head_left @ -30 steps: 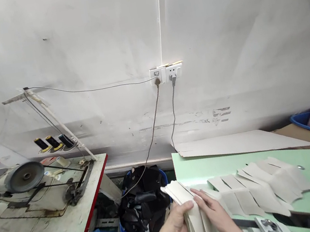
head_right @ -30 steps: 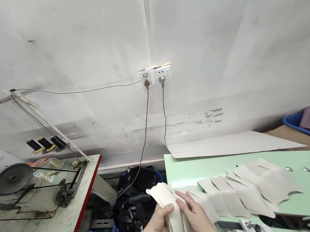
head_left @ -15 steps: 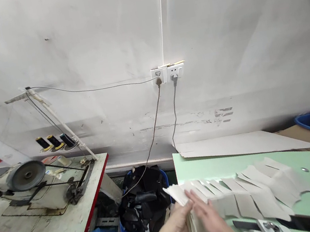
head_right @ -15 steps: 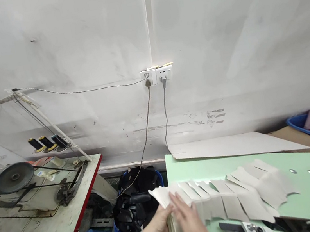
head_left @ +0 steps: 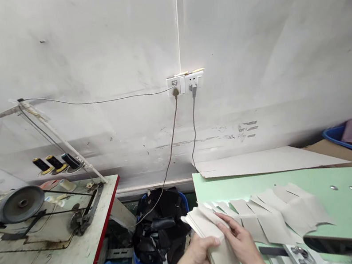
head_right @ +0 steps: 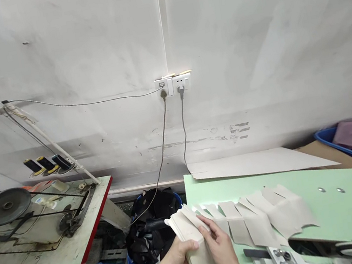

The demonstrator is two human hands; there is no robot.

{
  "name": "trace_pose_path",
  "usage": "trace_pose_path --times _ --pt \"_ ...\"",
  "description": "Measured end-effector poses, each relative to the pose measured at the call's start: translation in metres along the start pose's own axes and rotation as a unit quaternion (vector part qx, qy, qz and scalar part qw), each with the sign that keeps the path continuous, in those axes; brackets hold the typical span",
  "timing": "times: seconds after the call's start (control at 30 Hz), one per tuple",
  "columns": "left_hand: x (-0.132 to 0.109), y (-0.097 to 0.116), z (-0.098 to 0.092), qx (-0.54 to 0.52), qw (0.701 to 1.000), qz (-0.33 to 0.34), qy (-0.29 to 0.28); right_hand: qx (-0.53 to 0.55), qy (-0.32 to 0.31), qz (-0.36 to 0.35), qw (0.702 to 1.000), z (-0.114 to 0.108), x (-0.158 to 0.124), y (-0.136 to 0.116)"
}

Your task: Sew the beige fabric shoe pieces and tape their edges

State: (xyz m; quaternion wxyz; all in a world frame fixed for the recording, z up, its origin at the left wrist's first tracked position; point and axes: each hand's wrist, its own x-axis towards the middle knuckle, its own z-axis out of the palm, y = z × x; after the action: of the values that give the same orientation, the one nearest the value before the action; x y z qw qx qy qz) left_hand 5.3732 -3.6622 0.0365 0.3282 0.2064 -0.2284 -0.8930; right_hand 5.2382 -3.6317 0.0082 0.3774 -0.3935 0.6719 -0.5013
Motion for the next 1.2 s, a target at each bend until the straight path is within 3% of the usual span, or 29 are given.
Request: trace_pose_path --times 0.13,0.2,0.3,0.43,0.6,0.7,0.8,0.9,0.97,1.03,1.1,1.13,1.2 --pt "-0.002 0.008 -0.009 0.003 0.999 -0.032 -0.015 -0.021 0.076 0.056 0.995 -0.023 0.012 0.007" --pt "0.002 0.01 -0.015 0.02 0.999 -0.022 0.03 -0.038 0.113 0.079 0.99 -0.036 0.016 0.004" --pt "0.011 0.002 -0.019 0.039 0.994 0.014 0.102 -0.054 0.067 0.063 0.994 -0.03 0.006 -0.008" --pt "0.014 -0.013 -0.009 0.0 0.998 0.033 0.061 -0.07 -0.039 -0.007 0.997 -0.002 -0.02 -0.023" --pt "0.005 -0.005 0.001 -0.013 1.0 0.027 0.005 -0.084 0.008 0.001 0.996 -0.016 -0.01 -0.023" --pt "0.002 0.001 0.003 0.005 0.999 0.014 -0.044 -0.063 -0.023 0.018 0.998 -0.024 0.002 -0.019" --pt "0.0 0.003 0.005 0.023 0.998 0.014 -0.062 -0.037 -0.023 0.027 0.999 -0.016 0.002 -0.012" --pt "-0.004 0.005 0.005 0.056 0.995 0.004 -0.081 -0.013 0.019 0.027 0.999 -0.014 -0.001 0.001" --pt "-0.005 0.009 0.002 0.085 0.992 -0.017 -0.087 -0.01 0.068 0.051 0.996 -0.024 0.001 0.007" --pt "-0.003 0.014 -0.004 0.123 0.992 -0.012 -0.039 -0.018 0.116 0.087 0.989 -0.039 0.003 0.006" --pt "0.001 0.015 -0.01 0.161 0.985 0.02 0.058 -0.03 0.14 0.106 0.984 -0.048 0.002 0.0" --pt "0.005 0.013 -0.012 0.171 0.98 0.034 0.097 -0.034 0.137 0.106 0.984 -0.047 -0.001 -0.004" --pt "0.01 0.006 -0.013 0.146 0.983 0.034 0.108 -0.037 0.094 0.089 0.991 -0.035 -0.012 -0.012"
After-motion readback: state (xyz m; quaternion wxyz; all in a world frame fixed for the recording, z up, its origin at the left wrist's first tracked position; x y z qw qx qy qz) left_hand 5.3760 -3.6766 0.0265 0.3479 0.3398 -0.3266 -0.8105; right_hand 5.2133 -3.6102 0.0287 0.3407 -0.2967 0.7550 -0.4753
